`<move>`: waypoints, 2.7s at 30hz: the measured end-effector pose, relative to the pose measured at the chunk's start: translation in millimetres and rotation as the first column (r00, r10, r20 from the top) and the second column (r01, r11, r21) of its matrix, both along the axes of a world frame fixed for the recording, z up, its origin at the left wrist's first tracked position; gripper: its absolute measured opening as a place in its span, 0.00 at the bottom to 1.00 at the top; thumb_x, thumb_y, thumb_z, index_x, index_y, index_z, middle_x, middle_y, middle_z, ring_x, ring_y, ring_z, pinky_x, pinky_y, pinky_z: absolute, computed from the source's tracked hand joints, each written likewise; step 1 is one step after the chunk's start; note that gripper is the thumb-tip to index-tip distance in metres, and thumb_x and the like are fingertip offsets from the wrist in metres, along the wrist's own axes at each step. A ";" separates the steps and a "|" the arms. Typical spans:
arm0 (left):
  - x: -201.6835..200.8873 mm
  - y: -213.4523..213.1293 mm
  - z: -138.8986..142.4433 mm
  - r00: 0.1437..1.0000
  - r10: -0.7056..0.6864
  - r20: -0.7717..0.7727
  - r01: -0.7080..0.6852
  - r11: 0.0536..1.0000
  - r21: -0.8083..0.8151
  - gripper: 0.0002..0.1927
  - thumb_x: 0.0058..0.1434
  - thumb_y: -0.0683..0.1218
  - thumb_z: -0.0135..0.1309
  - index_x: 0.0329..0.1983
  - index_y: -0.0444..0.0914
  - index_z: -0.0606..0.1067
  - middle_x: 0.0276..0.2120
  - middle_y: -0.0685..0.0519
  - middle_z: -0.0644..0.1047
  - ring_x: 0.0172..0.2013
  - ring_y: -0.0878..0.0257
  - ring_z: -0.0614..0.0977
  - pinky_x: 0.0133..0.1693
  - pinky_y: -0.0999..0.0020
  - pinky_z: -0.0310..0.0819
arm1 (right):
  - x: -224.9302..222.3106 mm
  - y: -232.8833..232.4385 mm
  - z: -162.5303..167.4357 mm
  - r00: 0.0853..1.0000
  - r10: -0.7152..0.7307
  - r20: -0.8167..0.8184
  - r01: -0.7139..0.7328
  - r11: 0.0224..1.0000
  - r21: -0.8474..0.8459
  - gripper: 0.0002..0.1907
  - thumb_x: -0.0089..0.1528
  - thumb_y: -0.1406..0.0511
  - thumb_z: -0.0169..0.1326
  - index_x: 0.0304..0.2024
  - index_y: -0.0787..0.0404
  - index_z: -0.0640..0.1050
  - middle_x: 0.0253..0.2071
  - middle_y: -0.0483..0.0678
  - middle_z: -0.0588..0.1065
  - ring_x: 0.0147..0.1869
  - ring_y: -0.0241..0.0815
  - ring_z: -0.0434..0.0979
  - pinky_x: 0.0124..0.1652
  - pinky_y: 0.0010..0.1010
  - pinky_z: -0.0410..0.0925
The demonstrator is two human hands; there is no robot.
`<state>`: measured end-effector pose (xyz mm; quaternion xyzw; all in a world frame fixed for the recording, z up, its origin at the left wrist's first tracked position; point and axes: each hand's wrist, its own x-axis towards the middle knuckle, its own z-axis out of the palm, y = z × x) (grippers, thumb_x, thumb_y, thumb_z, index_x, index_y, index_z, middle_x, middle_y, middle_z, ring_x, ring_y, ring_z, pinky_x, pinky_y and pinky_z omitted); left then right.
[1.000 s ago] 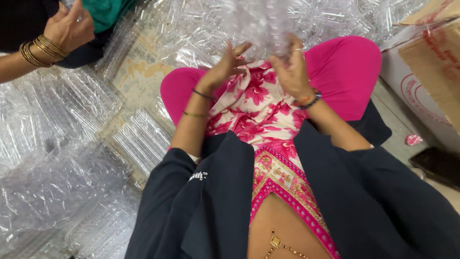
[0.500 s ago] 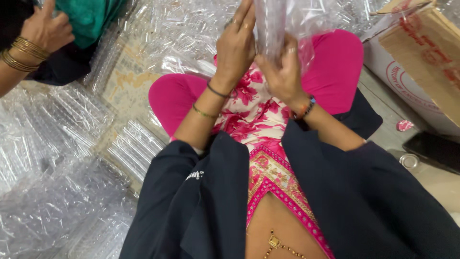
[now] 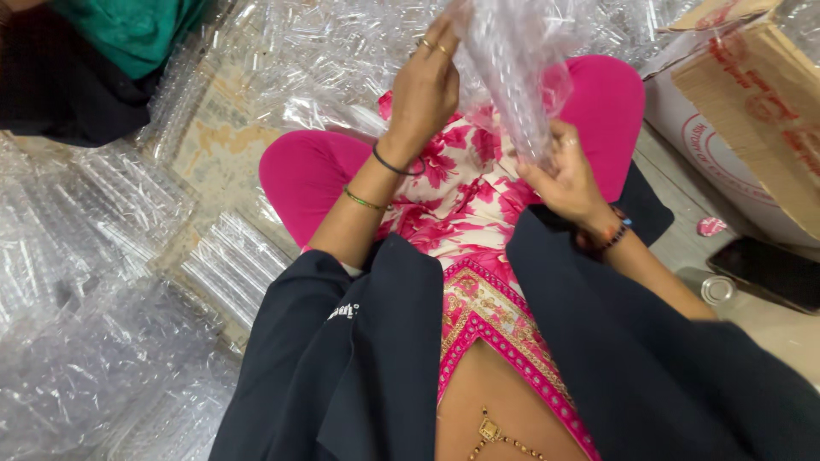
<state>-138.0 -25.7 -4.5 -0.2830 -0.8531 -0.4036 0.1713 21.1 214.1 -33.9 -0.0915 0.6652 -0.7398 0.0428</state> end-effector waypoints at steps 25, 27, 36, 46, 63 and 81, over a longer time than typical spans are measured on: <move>90.2 16.4 16.7 0.872 -0.490 0.005 0.432 0.766 -0.476 0.40 0.63 0.36 0.51 0.78 0.48 0.58 0.75 0.59 0.63 0.34 0.61 0.83 0.30 0.63 0.76 | -141.7 -73.2 -41.1 0.956 0.065 0.287 0.113 0.819 -0.562 0.26 0.71 0.58 0.52 0.69 0.56 0.64 0.51 0.50 0.76 0.48 0.40 0.79 0.43 0.33 0.74; 112.3 13.4 11.0 0.840 -0.535 0.090 0.514 0.730 -0.451 0.38 0.64 0.36 0.52 0.76 0.50 0.61 0.75 0.59 0.62 0.32 0.62 0.82 0.28 0.66 0.75 | -158.4 -79.1 -29.5 0.988 0.094 0.120 0.005 0.765 -0.644 0.28 0.71 0.60 0.57 0.70 0.57 0.64 0.55 0.52 0.76 0.50 0.41 0.78 0.48 0.35 0.72; 52.6 -60.6 -58.6 0.895 -0.201 0.399 -0.166 0.679 0.715 0.49 0.60 0.59 0.72 0.74 0.41 0.56 0.58 0.51 0.71 0.52 0.63 0.79 0.48 0.73 0.80 | -147.2 -80.9 28.8 0.967 0.256 0.017 -0.164 0.669 -0.725 0.25 0.73 0.61 0.52 0.71 0.55 0.63 0.57 0.53 0.75 0.57 0.44 0.78 0.57 0.40 0.75; 84.4 -44.6 -9.5 0.889 -0.171 0.425 0.003 0.930 0.368 0.11 0.72 0.49 0.58 0.38 0.36 0.79 0.28 0.53 0.79 0.31 0.64 0.80 0.36 0.65 0.75 | -122.4 -80.0 14.8 0.994 0.088 0.065 -0.046 0.875 -0.483 0.28 0.74 0.62 0.52 0.72 0.58 0.56 0.57 0.56 0.74 0.53 0.45 0.79 0.51 0.38 0.76; 161.9 -72.8 -65.5 0.752 0.041 0.658 0.405 0.758 -0.511 0.08 0.58 0.46 0.55 0.35 0.37 0.79 0.31 0.40 0.81 0.35 0.42 0.83 0.41 0.45 0.73 | 5.2 13.0 55.7 0.650 0.704 0.285 -0.679 0.369 0.635 0.27 0.66 0.57 0.57 0.64 0.61 0.71 0.62 0.56 0.74 0.64 0.51 0.74 0.60 0.44 0.66; 110.5 -0.9 -89.0 0.471 -0.130 0.873 0.819 0.432 -0.377 0.15 0.58 0.45 0.52 0.47 0.43 0.80 0.40 0.40 0.79 0.41 0.41 0.81 0.43 0.45 0.75 | -186.3 45.5 -60.0 0.905 -0.154 -0.397 0.426 0.331 0.842 0.27 0.62 0.61 0.68 0.59 0.63 0.74 0.57 0.59 0.72 0.59 0.60 0.71 0.57 0.52 0.66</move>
